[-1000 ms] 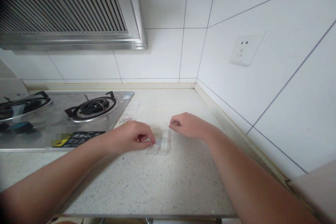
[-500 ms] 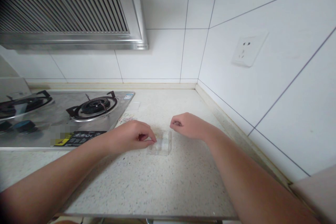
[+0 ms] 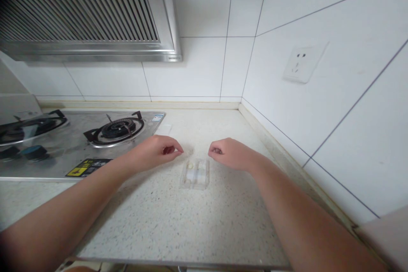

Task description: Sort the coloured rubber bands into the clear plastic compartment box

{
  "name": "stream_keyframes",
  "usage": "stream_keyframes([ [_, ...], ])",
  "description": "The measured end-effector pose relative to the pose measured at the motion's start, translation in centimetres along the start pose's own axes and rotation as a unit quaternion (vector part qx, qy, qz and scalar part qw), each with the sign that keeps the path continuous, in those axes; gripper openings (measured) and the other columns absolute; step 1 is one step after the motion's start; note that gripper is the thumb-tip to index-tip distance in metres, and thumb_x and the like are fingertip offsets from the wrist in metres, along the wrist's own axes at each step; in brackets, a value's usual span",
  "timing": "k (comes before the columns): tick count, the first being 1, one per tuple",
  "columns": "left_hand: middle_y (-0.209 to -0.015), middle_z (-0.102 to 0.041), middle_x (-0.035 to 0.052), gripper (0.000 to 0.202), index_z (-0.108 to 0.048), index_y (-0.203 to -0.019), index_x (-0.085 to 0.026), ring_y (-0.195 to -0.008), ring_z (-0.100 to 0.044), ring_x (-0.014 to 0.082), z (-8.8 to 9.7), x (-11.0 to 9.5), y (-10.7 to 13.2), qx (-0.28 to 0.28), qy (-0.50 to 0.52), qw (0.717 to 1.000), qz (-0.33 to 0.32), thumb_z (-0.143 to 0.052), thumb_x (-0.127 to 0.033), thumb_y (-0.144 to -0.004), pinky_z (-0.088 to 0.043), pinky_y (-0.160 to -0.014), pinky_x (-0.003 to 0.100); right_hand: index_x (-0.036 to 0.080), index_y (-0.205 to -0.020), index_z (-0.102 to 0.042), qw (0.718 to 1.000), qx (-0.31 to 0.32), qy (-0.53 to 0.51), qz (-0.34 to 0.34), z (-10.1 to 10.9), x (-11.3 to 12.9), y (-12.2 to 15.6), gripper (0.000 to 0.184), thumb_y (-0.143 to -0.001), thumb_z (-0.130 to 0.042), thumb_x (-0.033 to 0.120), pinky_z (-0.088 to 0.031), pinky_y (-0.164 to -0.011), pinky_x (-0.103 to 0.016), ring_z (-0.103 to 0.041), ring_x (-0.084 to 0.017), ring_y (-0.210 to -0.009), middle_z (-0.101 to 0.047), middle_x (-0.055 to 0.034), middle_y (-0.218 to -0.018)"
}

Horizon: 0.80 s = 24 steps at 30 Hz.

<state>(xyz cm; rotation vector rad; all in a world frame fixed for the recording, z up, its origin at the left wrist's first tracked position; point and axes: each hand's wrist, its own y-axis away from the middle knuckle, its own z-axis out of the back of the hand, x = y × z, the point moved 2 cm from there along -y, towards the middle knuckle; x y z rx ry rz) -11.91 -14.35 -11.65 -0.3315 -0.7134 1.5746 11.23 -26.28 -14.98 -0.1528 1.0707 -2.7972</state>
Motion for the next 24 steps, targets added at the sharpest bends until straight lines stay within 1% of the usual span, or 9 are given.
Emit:
stream_keyframes([
  [3,-0.073,-0.062,0.0021,0.027,-0.071,-0.095,-0.019,-0.065,-0.050,0.0113,0.1,0.9,-0.1,-0.030,0.046,0.998,0.015,-0.053,-0.038,-0.090,-0.032,-0.061,0.024,0.019,-0.093,-0.068,1.000,-0.003,0.001,-0.001,0.0,-0.1,0.0,0.025,-0.091,-0.052,0.038,-0.038,-0.063,-0.027,-0.057,-0.013,-0.070,-0.066,0.0002,-0.080],
  [5,-0.071,-0.060,0.0014,0.027,-0.070,-0.094,-0.019,-0.065,-0.050,0.0115,0.4,1.4,-0.2,-0.051,0.059,0.997,0.019,-0.053,-0.039,-0.090,-0.033,-0.061,0.024,0.020,-0.092,-0.068,1.000,-0.005,0.004,0.001,0.0,-0.1,0.0,0.025,-0.091,-0.052,0.038,-0.038,-0.063,-0.027,-0.057,-0.012,-0.070,-0.065,0.0006,-0.080],
  [8,-0.072,-0.060,0.0011,0.028,-0.070,-0.094,-0.019,-0.067,-0.050,0.0120,1.0,2.1,-0.2,-0.077,0.059,0.995,0.028,-0.053,-0.042,-0.090,-0.034,-0.062,0.025,0.020,-0.092,-0.068,1.000,-0.002,0.005,0.003,0.0,-0.1,0.0,0.025,-0.092,-0.051,0.038,-0.038,-0.063,-0.027,-0.057,-0.012,-0.070,-0.065,0.0006,-0.079],
  [11,-0.074,-0.062,0.0019,0.031,-0.069,-0.095,-0.019,-0.067,-0.051,0.0122,1.8,2.9,-0.2,-0.104,0.059,0.991,0.055,-0.053,-0.045,-0.089,-0.035,-0.062,0.025,0.019,-0.092,-0.068,1.000,0.001,0.005,-0.002,0.1,-0.1,-0.1,0.025,-0.092,-0.051,0.038,-0.038,-0.063,-0.027,-0.057,-0.013,-0.071,-0.065,0.0003,-0.080],
  [15,-0.079,-0.065,0.0035,0.034,-0.070,-0.095,-0.018,-0.069,-0.052,0.0129,3.1,4.2,-0.2,-0.142,0.013,0.987,0.077,-0.053,-0.046,-0.089,-0.036,-0.064,0.026,0.019,-0.091,-0.068,1.000,-0.001,0.008,0.000,0.1,-0.2,-0.1,0.025,-0.091,-0.051,0.037,-0.037,-0.063,-0.027,-0.057,-0.013,-0.070,-0.065,0.0001,-0.079],
  [17,-0.081,-0.065,0.0040,0.035,-0.071,-0.095,-0.018,-0.069,-0.052,0.0131,3.6,4.9,-0.1,-0.144,-0.018,0.986,0.083,-0.051,-0.046,-0.089,-0.036,-0.064,0.026,0.019,-0.090,-0.068,1.000,-0.002,0.010,0.001,0.1,-0.3,0.0,0.025,-0.092,-0.051,0.037,-0.037,-0.063,-0.027,-0.057,-0.013,-0.070,-0.065,0.0003,-0.078],
  [19,-0.081,-0.066,0.0038,0.034,-0.071,-0.095,-0.018,-0.068,-0.052,0.0130,4.0,5.5,-0.1,-0.133,-0.054,0.985,0.095,-0.051,-0.045,-0.089,-0.034,-0.063,0.027,0.019,-0.090,-0.068,1.000,-0.002,0.009,0.002,0.0,-0.3,0.0,0.024,-0.091,-0.051,0.037,-0.037,-0.064,-0.027,-0.057,-0.013,-0.071,-0.065,0.0005,-0.079],
  [21,-0.082,-0.067,0.0033,0.032,-0.071,-0.094,-0.019,-0.068,-0.054,0.0132,4.3,6.1,0.0,-0.110,-0.091,0.984,0.106,-0.050,-0.044,-0.089,-0.033,-0.062,0.027,0.019,-0.091,-0.068,1.000,-0.001,0.008,0.002,0.0,-0.3,0.1,0.024,-0.091,-0.051,0.037,-0.037,-0.064,-0.027,-0.057,-0.013,-0.071,-0.065,0.0002,-0.080],
  [24,-0.087,-0.068,0.0042,0.030,-0.071,-0.093,-0.020,-0.073,-0.056,0.0147,4.4,7.0,0.2,-0.074,-0.138,0.982,0.108,-0.050,-0.040,-0.087,-0.035,-0.064,0.027,0.018,-0.091,-0.067,1.000,0.004,0.009,0.000,0.0,-0.2,0.1,0.025,-0.092,-0.051,0.037,-0.037,-0.064,-0.027,-0.057,-0.013,-0.071,-0.065,-0.0003,-0.080],
])
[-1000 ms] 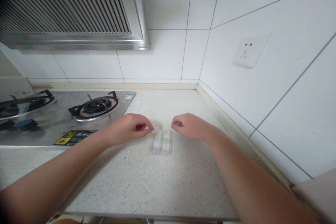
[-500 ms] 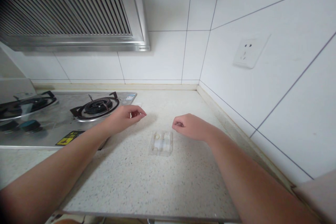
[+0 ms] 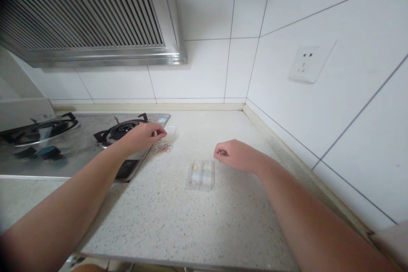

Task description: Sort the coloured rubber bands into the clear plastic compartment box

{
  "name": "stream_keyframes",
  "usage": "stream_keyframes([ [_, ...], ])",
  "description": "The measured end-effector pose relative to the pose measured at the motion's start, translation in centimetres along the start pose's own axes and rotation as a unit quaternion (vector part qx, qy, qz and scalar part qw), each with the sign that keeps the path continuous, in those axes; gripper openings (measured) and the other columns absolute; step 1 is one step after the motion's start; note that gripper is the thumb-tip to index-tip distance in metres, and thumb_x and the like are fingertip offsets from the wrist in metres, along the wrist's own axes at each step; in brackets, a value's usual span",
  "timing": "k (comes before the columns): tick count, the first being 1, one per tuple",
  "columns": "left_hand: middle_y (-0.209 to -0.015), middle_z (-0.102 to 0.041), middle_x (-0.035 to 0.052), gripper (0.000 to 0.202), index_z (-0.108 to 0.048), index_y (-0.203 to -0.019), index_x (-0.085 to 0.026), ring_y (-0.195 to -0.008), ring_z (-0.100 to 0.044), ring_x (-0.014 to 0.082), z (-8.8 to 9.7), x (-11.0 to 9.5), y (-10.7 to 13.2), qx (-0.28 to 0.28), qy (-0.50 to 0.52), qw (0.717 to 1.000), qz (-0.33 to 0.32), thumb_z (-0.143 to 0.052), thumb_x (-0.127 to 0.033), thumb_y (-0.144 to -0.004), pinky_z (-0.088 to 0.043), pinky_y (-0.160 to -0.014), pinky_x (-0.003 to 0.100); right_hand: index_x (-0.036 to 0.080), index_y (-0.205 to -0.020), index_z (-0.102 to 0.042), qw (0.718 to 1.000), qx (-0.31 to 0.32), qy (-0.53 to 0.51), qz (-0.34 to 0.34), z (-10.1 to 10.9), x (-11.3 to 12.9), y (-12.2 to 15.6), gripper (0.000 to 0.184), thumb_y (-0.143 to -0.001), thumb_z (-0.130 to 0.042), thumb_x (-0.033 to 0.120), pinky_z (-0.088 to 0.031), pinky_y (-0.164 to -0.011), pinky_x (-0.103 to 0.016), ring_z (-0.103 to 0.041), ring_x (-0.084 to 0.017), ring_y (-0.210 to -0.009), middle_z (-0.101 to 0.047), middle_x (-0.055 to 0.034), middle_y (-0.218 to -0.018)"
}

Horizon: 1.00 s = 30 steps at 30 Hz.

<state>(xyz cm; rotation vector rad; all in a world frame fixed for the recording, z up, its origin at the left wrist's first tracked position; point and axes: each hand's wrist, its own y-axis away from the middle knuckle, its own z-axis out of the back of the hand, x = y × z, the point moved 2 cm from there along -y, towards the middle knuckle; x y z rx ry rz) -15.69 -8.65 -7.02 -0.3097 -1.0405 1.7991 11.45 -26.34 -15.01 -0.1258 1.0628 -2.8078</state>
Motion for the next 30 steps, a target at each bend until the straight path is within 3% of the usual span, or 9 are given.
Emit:
stream_keyframes([
  [6,-0.096,-0.069,0.0044,0.029,-0.071,-0.097,-0.022,-0.083,-0.059,0.0173,-1.1,1.2,-0.2,0.062,-0.018,0.998,-0.023,-0.052,-0.040,-0.086,-0.037,-0.070,0.027,0.019,-0.092,-0.067,1.000,0.005,0.004,0.002,-0.1,-0.3,-0.1,0.026,-0.092,-0.050,0.038,-0.037,-0.064,-0.028,-0.057,-0.013,-0.072,-0.065,-0.0004,-0.080],
  [10,-0.094,-0.069,0.0027,0.028,-0.073,-0.091,-0.024,-0.083,-0.058,0.0170,-1.5,0.8,-0.1,0.102,-0.003,0.994,-0.050,-0.055,-0.045,-0.085,-0.036,-0.071,0.027,0.019,-0.091,-0.067,1.000,0.008,0.003,0.003,-0.2,-0.5,-0.1,0.026,-0.092,-0.050,0.039,-0.036,-0.063,-0.028,-0.056,-0.013,-0.070,-0.064,-0.0004,-0.078],
  [14,-0.095,-0.069,0.0026,0.030,-0.073,-0.095,-0.025,-0.084,-0.058,0.0175,-1.6,-0.1,0.2,0.124,0.000,0.992,-0.038,-0.059,-0.048,-0.083,-0.036,-0.071,0.028,0.019,-0.091,-0.067,1.000,0.011,0.006,-0.002,-0.1,-0.3,-0.1,0.026,-0.092,-0.050,0.039,-0.036,-0.063,-0.028,-0.056,-0.013,-0.070,-0.064,-0.0006,-0.078],
  [30,-0.092,-0.070,0.0003,0.024,-0.072,-0.093,-0.026,-0.079,-0.059,0.0158,-1.9,-1.9,0.4,0.109,-0.014,0.992,-0.065,-0.056,-0.042,-0.085,-0.035,-0.068,0.028,0.018,-0.092,-0.067,1.000,0.011,0.003,-0.006,0.1,-0.1,0.0,0.026,-0.091,-0.051,0.038,-0.036,-0.063,-0.027,-0.056,-0.013,-0.070,-0.064,-0.0008,-0.079],
])
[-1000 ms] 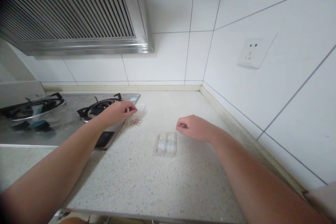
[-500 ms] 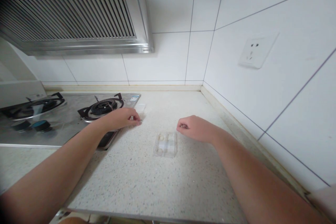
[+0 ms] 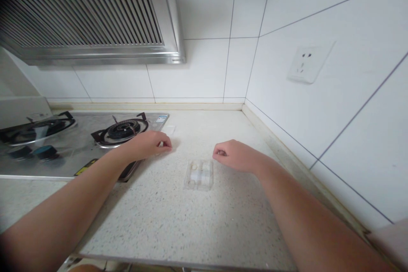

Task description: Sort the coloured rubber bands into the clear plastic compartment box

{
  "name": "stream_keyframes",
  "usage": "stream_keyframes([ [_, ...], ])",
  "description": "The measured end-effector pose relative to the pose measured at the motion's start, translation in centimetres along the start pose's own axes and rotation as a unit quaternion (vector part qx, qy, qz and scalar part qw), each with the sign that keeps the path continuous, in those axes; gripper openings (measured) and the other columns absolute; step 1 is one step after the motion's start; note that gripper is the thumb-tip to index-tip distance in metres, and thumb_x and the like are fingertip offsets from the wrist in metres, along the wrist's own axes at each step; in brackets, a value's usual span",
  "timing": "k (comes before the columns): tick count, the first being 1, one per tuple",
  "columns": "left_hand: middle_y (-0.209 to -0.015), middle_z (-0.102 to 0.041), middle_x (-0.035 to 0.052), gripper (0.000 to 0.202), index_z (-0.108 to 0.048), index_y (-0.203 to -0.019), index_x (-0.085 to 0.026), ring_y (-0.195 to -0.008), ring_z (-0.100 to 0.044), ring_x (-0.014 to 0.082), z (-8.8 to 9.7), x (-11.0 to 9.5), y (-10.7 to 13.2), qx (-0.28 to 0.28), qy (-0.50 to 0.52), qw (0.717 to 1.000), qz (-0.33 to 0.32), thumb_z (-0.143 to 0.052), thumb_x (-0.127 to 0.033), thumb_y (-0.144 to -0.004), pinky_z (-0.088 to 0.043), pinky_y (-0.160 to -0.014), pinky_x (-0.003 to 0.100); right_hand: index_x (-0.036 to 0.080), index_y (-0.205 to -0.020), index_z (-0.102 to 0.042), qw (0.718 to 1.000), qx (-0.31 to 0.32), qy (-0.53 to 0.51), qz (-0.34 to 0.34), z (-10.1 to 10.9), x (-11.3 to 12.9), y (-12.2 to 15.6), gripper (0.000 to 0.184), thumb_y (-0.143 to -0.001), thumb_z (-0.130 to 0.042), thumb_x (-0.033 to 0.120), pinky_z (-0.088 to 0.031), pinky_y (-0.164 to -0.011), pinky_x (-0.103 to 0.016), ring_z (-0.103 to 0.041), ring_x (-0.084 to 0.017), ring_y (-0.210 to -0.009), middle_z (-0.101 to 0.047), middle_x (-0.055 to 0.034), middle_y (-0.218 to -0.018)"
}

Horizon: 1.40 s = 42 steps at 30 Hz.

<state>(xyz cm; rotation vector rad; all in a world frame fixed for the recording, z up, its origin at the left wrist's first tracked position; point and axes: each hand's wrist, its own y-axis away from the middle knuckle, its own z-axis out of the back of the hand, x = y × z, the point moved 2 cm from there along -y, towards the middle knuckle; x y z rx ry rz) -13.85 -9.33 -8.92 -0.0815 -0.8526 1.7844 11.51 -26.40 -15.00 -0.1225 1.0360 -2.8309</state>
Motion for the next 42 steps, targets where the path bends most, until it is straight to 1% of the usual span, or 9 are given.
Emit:
stream_keyframes([
  [7,-0.089,-0.070,0.0011,0.025,-0.073,-0.095,-0.022,-0.075,-0.057,0.0123,0.0,-3.5,0.1,-0.037,0.113,0.992,-0.044,-0.056,-0.039,-0.088,-0.037,-0.069,0.025,0.019,-0.092,-0.067,1.000,-0.002,0.006,0.004,-0.1,0.1,0.0,0.025,-0.091,-0.051,0.038,-0.035,-0.061,-0.027,-0.054,-0.013,-0.068,-0.064,-0.0002,-0.077],
  [11,-0.090,-0.071,0.0003,0.022,-0.074,-0.095,-0.022,-0.075,-0.056,0.0107,0.0,-5.8,0.5,-0.042,0.235,0.969,-0.055,-0.060,-0.037,-0.087,-0.038,-0.068,0.023,0.019,-0.093,-0.069,1.000,-0.003,-0.001,0.010,-0.2,0.6,-0.1,0.025,-0.091,-0.051,0.037,-0.034,-0.060,-0.026,-0.053,-0.012,-0.065,-0.063,-0.0004,-0.075],
  [15,-0.080,-0.068,-0.0002,0.021,-0.076,-0.092,-0.023,-0.070,-0.052,0.0100,-0.6,-7.3,0.7,-0.040,0.323,0.944,-0.048,-0.064,-0.039,-0.085,-0.036,-0.064,0.023,0.018,-0.093,-0.069,0.998,-0.031,-0.041,0.045,-0.5,1.9,0.0,0.023,-0.092,-0.052,0.034,-0.035,-0.060,-0.026,-0.052,-0.011,-0.065,-0.063,-0.0002,-0.075],
  [18,-0.076,-0.067,0.0011,0.025,-0.076,-0.092,-0.022,-0.069,-0.050,0.0108,-1.3,-7.7,0.7,-0.041,0.380,0.923,-0.040,-0.066,-0.044,-0.083,-0.033,-0.062,0.024,0.016,-0.089,-0.067,0.987,-0.072,-0.120,0.077,-0.7,3.0,0.1,0.025,-0.094,-0.051,0.035,-0.034,-0.057,-0.024,-0.047,-0.009,-0.062,-0.057,0.0004,-0.068],
  [21,-0.081,-0.068,0.0031,0.030,-0.075,-0.092,-0.020,-0.073,-0.053,0.0118,-1.7,-8.0,0.5,-0.043,0.426,0.903,-0.027,-0.068,-0.047,-0.081,-0.036,-0.065,0.025,0.016,-0.093,-0.066,0.976,-0.084,-0.178,0.097,-0.9,4.0,0.2,0.026,-0.095,-0.052,0.037,-0.035,-0.058,-0.024,-0.046,-0.010,-0.063,-0.055,-0.0003,-0.070],
  [27,-0.082,-0.070,0.0035,0.025,-0.074,-0.088,-0.016,-0.074,-0.056,0.0102,-1.4,-8.6,0.5,-0.058,0.484,0.873,-0.023,-0.071,-0.041,-0.080,-0.040,-0.071,0.024,0.016,-0.094,-0.066,0.963,-0.093,-0.222,0.118,-1.1,4.9,0.5,0.028,-0.093,-0.056,0.041,-0.036,-0.061,-0.024,-0.047,-0.010,-0.066,-0.055,-0.0016,-0.073],
  [34,-0.082,-0.070,0.0037,0.026,-0.072,-0.086,-0.015,-0.074,-0.056,0.0096,-1.0,-8.7,0.7,-0.078,0.492,0.867,-0.011,-0.073,-0.040,-0.078,-0.040,-0.069,0.023,0.014,-0.093,-0.065,0.955,-0.117,-0.246,0.113,-1.0,4.9,0.6,0.030,-0.093,-0.056,0.043,-0.038,-0.063,-0.025,-0.048,-0.011,-0.068,-0.056,-0.0032,-0.075],
  [38,-0.080,-0.070,0.0029,0.025,-0.072,-0.085,-0.015,-0.070,-0.055,0.0082,-1.0,-8.7,0.6,-0.072,0.505,0.860,-0.017,-0.074,-0.040,-0.078,-0.039,-0.067,0.022,0.014,-0.091,-0.064,0.953,-0.130,-0.252,0.104,-1.2,4.6,0.4,0.028,-0.091,-0.060,0.041,-0.039,-0.062,-0.025,-0.050,-0.012,-0.069,-0.058,-0.0038,-0.076],
  [42,-0.081,-0.070,0.0041,0.027,-0.073,-0.086,-0.016,-0.074,-0.057,0.0103,-1.2,-8.8,0.7,-0.067,0.504,0.861,-0.020,-0.074,-0.041,-0.077,-0.041,-0.070,0.023,0.015,-0.092,-0.064,0.951,-0.122,-0.264,0.107,-1.3,4.8,0.3,0.027,-0.091,-0.060,0.041,-0.038,-0.060,-0.024,-0.049,-0.011,-0.067,-0.057,-0.0031,-0.075],
])
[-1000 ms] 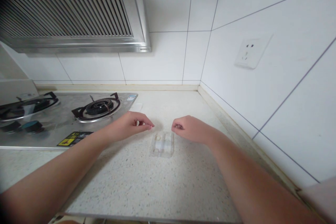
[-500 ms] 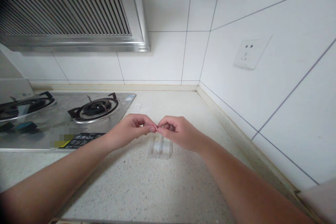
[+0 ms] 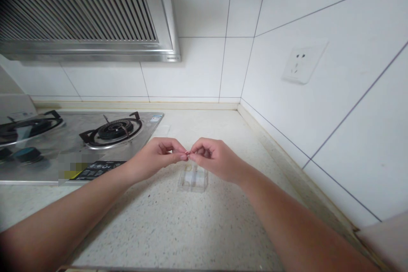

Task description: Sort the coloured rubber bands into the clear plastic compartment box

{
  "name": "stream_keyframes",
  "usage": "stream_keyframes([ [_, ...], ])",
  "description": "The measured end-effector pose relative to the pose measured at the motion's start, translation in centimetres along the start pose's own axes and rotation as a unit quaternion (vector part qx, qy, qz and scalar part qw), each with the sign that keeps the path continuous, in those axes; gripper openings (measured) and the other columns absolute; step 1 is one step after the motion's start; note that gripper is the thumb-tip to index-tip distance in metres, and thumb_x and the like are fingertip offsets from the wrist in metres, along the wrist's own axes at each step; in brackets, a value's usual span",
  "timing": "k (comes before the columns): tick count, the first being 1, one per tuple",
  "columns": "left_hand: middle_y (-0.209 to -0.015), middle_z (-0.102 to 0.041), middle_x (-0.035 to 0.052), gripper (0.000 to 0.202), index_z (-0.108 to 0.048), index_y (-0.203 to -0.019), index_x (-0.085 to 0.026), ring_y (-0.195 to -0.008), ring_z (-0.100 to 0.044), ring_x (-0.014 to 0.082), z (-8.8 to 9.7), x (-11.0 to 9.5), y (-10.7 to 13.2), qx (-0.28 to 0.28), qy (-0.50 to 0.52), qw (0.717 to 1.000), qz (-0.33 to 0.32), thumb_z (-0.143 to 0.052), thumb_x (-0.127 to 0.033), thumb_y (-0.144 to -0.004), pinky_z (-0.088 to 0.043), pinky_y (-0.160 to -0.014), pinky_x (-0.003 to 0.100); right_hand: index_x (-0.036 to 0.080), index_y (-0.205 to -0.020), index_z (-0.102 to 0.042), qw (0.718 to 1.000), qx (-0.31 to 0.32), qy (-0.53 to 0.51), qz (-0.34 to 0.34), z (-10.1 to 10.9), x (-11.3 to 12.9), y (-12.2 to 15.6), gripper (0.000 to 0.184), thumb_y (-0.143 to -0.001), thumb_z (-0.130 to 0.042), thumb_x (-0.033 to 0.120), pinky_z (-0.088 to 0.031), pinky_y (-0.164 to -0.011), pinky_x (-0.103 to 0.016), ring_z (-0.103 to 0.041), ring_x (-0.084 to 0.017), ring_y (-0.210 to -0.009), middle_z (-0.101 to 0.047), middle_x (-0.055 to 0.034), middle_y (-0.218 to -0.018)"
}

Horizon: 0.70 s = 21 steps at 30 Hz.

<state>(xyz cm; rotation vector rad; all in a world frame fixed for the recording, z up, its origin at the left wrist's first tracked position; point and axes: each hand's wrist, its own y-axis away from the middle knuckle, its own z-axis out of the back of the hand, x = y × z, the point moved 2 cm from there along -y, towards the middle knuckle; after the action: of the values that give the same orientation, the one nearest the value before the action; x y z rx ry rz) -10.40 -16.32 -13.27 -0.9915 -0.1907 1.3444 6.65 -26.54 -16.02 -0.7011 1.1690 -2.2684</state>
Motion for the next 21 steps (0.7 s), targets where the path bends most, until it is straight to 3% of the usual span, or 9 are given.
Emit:
stream_keyframes([
  [8,-0.087,-0.071,0.0058,0.029,-0.073,-0.089,-0.016,-0.080,-0.061,0.0138,0.08,0.27,0.19,0.003,-0.013,1.000,0.005,-0.074,-0.042,-0.077,-0.045,-0.073,0.026,0.013,-0.090,-0.063,0.998,-0.019,-0.058,0.001,0.04,0.38,0.00,0.026,-0.090,-0.063,0.039,-0.032,-0.052,-0.022,-0.042,-0.008,-0.059,-0.053,-0.0013,-0.070],
  [13,-0.074,-0.066,0.0001,0.023,-0.073,-0.086,-0.020,-0.063,-0.049,0.0087,0.25,-0.02,0.29,0.003,-0.154,0.988,-0.008,-0.067,-0.041,-0.082,-0.035,-0.057,0.023,0.013,-0.089,-0.064,0.994,-0.020,-0.103,-0.015,0.13,0.42,0.00,0.027,-0.090,-0.063,0.039,-0.029,-0.048,-0.020,-0.039,-0.007,-0.055,-0.050,-0.0002,-0.065],
  [17,-0.077,-0.067,-0.0004,0.016,-0.073,-0.087,-0.020,-0.065,-0.053,0.0093,0.18,-0.10,0.18,0.029,-0.225,0.974,-0.024,-0.064,-0.032,-0.083,-0.038,-0.061,0.023,0.013,-0.089,-0.065,0.990,-0.012,-0.136,-0.018,0.22,0.74,0.05,0.026,-0.089,-0.064,0.038,-0.034,-0.050,-0.019,-0.044,-0.007,-0.056,-0.052,-0.0006,-0.065],
  [21,-0.086,-0.069,0.0009,0.018,-0.072,-0.091,-0.022,-0.073,-0.057,0.0123,0.27,0.18,0.15,0.059,-0.349,0.934,-0.044,-0.059,-0.034,-0.085,-0.040,-0.066,0.026,0.013,-0.088,-0.067,0.986,-0.016,-0.165,-0.020,0.49,1.02,0.07,0.026,-0.086,-0.068,0.039,-0.038,-0.049,-0.018,-0.045,-0.006,-0.055,-0.051,-0.0002,-0.063],
])
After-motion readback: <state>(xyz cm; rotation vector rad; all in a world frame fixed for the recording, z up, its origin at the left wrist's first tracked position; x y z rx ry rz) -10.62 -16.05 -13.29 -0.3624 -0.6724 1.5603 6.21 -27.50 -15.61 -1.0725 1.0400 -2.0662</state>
